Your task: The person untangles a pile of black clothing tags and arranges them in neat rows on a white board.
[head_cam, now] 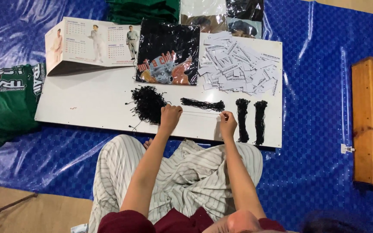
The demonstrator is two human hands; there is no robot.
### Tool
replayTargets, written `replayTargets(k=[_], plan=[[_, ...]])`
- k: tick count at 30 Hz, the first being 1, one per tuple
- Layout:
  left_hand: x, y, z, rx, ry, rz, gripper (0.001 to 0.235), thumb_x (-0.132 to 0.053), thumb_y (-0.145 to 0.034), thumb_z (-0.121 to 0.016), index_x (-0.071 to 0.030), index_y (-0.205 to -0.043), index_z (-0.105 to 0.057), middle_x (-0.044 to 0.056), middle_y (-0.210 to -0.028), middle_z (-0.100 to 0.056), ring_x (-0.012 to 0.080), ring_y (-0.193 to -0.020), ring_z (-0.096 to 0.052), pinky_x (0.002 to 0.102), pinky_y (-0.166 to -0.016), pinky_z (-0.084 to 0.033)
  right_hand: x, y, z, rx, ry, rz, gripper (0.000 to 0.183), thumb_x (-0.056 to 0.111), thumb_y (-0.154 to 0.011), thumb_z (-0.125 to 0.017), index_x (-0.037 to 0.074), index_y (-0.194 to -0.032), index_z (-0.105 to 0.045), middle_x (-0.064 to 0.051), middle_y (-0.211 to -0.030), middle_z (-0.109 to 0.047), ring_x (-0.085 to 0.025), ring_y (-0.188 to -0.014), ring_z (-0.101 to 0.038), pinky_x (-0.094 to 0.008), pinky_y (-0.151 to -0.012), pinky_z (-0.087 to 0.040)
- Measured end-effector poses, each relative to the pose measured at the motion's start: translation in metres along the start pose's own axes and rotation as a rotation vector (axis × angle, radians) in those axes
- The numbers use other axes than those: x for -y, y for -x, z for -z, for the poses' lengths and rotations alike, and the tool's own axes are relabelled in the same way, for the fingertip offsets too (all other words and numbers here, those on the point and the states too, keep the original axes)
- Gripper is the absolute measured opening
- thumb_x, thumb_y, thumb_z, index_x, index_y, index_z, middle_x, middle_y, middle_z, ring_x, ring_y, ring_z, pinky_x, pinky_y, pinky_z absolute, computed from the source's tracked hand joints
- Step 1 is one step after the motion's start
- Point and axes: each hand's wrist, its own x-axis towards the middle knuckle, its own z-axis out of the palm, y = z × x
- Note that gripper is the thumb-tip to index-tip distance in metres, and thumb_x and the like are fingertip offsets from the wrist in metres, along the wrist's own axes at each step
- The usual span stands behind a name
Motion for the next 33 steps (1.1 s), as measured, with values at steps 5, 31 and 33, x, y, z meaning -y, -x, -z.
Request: replayTargets(k=[5,31,33], plan=[[-0.006,-0.026,-0.008,0.005,-0.043,0.013,0.008,-0.033,-0.095,-0.069,-0.025,-0.096,-0.072,-0.004,-0.081,-0.070,0.0179,-0.086,-0.062,0.035,-0.082,-0.042,-0.021,-0.028,-0.014,-0.065,0.038,-0.006,0.011,0.018,-0.096,-0.071,0.011,-0.105,-0.068,-0.013,-0.094,-0.074,-0.031,-0.082,-0.071,-0.041,-0.072,-0.056],[0.043,0.077,0.034,-0.015,-0.043,-0.022,0.023,-0.030,-0.100,-0.064,-0.018,-0.119,-0.063,0.007,-0.102,-0.060,0.0269,-0.095,-0.068,0.037,-0.076,-0.058,-0.001,0.025,-0.024,-0.073,-0.004,-0.004,0.022,0.011,-0.092,-0.063,0.011,-0.114,-0.064,-0.011,-0.101,-0.067,-0.033,-0.087,-0.067,-0.042,-0.078,-0.056],[0.050,0.099,0.028,-0.086,0.056,0.026,0.022,-0.023,-0.095,-0.069,-0.016,-0.115,-0.064,0.009,-0.099,-0.058,0.0306,-0.094,-0.068,0.040,-0.074,-0.058,-0.001,0.024,-0.024,-0.050,0.025,0.003,0.026,0.010,-0.089,-0.061,0.011,-0.115,-0.064,-0.012,-0.102,-0.067,-0.033,-0.089,-0.068,-0.044,-0.079,-0.057]])
